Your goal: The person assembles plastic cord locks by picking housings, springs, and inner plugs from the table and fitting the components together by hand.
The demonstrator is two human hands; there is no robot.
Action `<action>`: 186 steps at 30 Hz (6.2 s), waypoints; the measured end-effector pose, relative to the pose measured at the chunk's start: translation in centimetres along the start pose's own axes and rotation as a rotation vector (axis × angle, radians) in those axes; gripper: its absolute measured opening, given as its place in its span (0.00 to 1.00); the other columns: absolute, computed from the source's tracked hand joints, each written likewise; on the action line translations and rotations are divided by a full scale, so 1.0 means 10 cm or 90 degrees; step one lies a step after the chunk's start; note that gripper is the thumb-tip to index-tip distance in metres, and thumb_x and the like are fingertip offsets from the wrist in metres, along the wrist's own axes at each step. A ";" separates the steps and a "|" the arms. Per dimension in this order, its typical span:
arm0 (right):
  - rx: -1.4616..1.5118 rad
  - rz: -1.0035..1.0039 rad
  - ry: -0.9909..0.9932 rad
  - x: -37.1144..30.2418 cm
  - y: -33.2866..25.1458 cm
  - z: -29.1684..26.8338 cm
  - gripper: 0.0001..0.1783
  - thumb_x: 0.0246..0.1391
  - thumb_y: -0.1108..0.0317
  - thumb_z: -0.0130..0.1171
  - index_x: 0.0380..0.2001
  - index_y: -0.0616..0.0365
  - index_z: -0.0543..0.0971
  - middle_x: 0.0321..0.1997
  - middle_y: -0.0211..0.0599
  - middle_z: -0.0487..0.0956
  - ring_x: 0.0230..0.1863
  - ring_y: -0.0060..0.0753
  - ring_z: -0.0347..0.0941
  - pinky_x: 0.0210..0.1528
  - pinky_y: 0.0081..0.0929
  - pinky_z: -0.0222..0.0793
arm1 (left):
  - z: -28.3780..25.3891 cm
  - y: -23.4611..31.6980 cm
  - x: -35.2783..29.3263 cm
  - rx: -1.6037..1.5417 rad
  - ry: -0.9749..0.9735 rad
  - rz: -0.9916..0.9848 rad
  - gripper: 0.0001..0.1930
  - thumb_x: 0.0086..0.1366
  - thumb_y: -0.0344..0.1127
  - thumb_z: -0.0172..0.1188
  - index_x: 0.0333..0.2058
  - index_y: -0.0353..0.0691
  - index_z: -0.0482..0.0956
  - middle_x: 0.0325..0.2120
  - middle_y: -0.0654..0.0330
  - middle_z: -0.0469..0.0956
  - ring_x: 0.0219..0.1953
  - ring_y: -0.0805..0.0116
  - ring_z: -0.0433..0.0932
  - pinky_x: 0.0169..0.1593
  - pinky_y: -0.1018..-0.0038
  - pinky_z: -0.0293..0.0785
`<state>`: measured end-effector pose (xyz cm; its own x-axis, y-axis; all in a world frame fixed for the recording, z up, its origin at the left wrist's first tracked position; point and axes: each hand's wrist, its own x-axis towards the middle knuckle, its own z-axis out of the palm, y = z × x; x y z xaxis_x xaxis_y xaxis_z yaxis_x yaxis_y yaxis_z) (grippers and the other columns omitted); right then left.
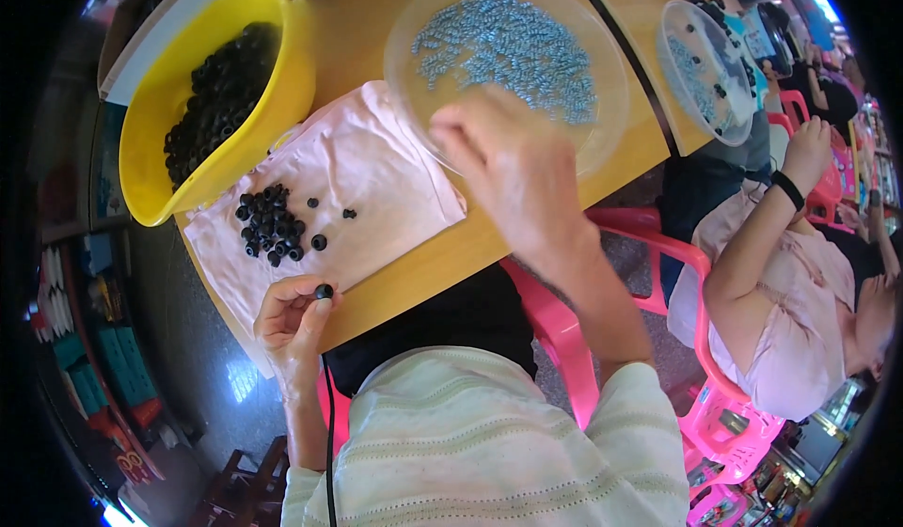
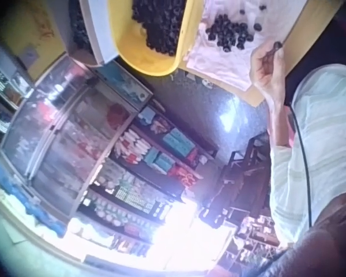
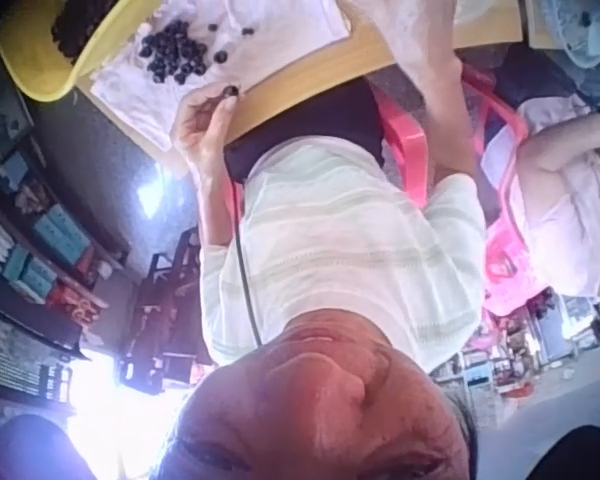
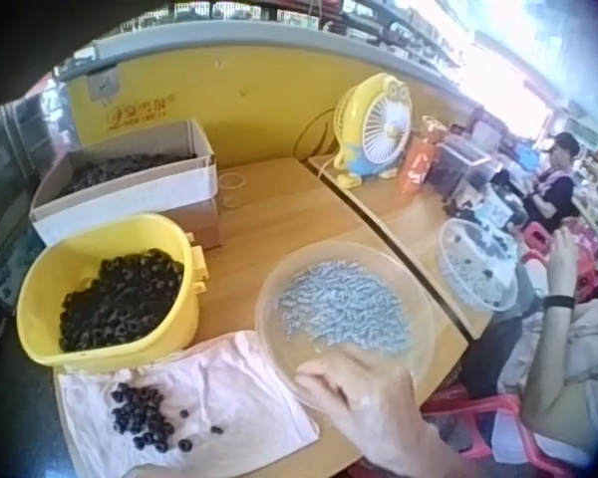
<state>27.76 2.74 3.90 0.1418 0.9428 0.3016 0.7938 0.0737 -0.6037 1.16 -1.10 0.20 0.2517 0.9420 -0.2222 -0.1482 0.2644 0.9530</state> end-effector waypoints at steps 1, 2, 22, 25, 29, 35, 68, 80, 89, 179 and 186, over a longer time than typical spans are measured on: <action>-0.018 -0.010 0.000 0.10 0.13 -0.03 0.05 0.47 0.72 0.61 0.29 0.57 0.77 0.27 0.37 0.74 0.27 0.42 0.74 0.30 0.31 0.68 | 0.02 0.01 0.00 0.002 -0.005 0.001 0.10 0.57 0.18 0.58 0.39 0.31 0.74 0.37 0.57 0.76 0.40 0.72 0.77 0.47 0.77 0.72; -0.038 -0.019 0.000 0.17 0.23 -0.05 0.05 0.47 0.72 0.60 0.30 0.58 0.77 0.27 0.38 0.74 0.27 0.42 0.74 0.30 0.32 0.68 | 0.03 0.01 0.01 0.000 -0.009 -0.004 0.10 0.57 0.18 0.58 0.39 0.31 0.74 0.37 0.57 0.77 0.39 0.72 0.77 0.47 0.77 0.72; 0.277 0.108 -0.081 0.32 0.38 -0.14 0.07 0.50 0.71 0.61 0.33 0.60 0.79 0.25 0.28 0.75 0.22 0.19 0.67 0.24 0.18 0.64 | 0.20 0.13 0.06 -0.002 -0.003 -0.014 0.08 0.56 0.23 0.59 0.36 0.34 0.74 0.33 0.56 0.78 0.33 0.71 0.77 0.41 0.77 0.74; 0.498 0.273 -0.131 0.28 0.30 -0.17 0.08 0.51 0.70 0.61 0.34 0.61 0.79 0.25 0.26 0.75 0.21 0.15 0.65 0.22 0.15 0.61 | 0.19 0.13 0.06 -0.094 -0.031 -0.012 0.10 0.56 0.19 0.60 0.38 0.31 0.74 0.34 0.55 0.78 0.38 0.70 0.78 0.46 0.74 0.74; 0.707 0.328 -0.215 0.08 -0.02 -0.11 0.07 0.52 0.72 0.60 0.34 0.64 0.78 0.26 0.28 0.75 0.20 0.13 0.65 0.21 0.12 0.60 | 0.24 0.17 0.10 -0.166 -0.033 -0.014 0.09 0.55 0.20 0.61 0.36 0.32 0.74 0.32 0.55 0.78 0.36 0.69 0.78 0.43 0.75 0.75; 0.790 0.253 -0.316 -0.26 -0.44 0.14 0.07 0.53 0.72 0.60 0.34 0.65 0.78 0.29 0.30 0.77 0.22 0.12 0.67 0.20 0.11 0.62 | 0.27 0.19 0.11 -0.278 -0.070 -0.095 0.11 0.55 0.22 0.63 0.37 0.32 0.73 0.33 0.53 0.79 0.34 0.68 0.79 0.39 0.74 0.77; 0.321 -0.187 -0.206 -0.42 -0.47 0.45 0.14 0.45 0.76 0.63 0.38 0.59 0.81 0.35 0.35 0.78 0.28 0.27 0.74 0.29 0.20 0.69 | -0.03 0.05 0.08 -0.277 -0.027 -0.159 0.09 0.57 0.22 0.61 0.37 0.32 0.73 0.33 0.53 0.78 0.34 0.70 0.79 0.39 0.75 0.77; 0.069 -0.160 -0.210 -0.05 -0.30 0.62 0.10 0.42 0.79 0.64 0.31 0.60 0.76 0.28 0.32 0.75 0.26 0.24 0.72 0.27 0.20 0.66 | -0.05 0.03 0.10 -0.275 -0.051 -0.080 0.10 0.57 0.22 0.61 0.38 0.34 0.73 0.33 0.52 0.79 0.34 0.69 0.79 0.38 0.75 0.76; 0.524 0.156 -0.313 -0.21 -0.47 0.41 0.06 0.49 0.76 0.62 0.32 0.61 0.79 0.31 0.28 0.77 0.24 0.11 0.70 0.21 0.11 0.63 | -0.05 0.08 0.09 -0.320 -0.054 -0.103 0.10 0.55 0.23 0.63 0.36 0.34 0.73 0.33 0.51 0.79 0.34 0.68 0.80 0.38 0.74 0.77; 0.586 -0.039 -0.176 -0.43 -0.61 0.23 0.14 0.41 0.77 0.68 0.34 0.57 0.79 0.36 0.31 0.77 0.24 0.14 0.70 0.21 0.13 0.63 | 0.12 0.42 0.02 -0.191 -0.178 -0.062 0.07 0.64 0.24 0.53 0.41 0.32 0.72 0.37 0.56 0.76 0.40 0.70 0.76 0.45 0.75 0.74; 0.388 -0.232 -0.087 -0.53 -0.62 0.28 0.19 0.34 0.79 0.69 0.35 0.56 0.80 0.32 0.33 0.75 0.28 0.29 0.74 0.28 0.22 0.70 | 0.16 0.29 -0.11 -0.239 -0.125 -0.083 0.10 0.61 0.23 0.56 0.42 0.32 0.72 0.37 0.58 0.76 0.40 0.72 0.76 0.47 0.75 0.73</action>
<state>20.42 -1.84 3.95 -0.1761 0.8536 0.4903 0.3006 0.5209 -0.7989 1.96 -1.66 3.53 0.4622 0.8486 -0.2575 -0.4319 0.4690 0.7703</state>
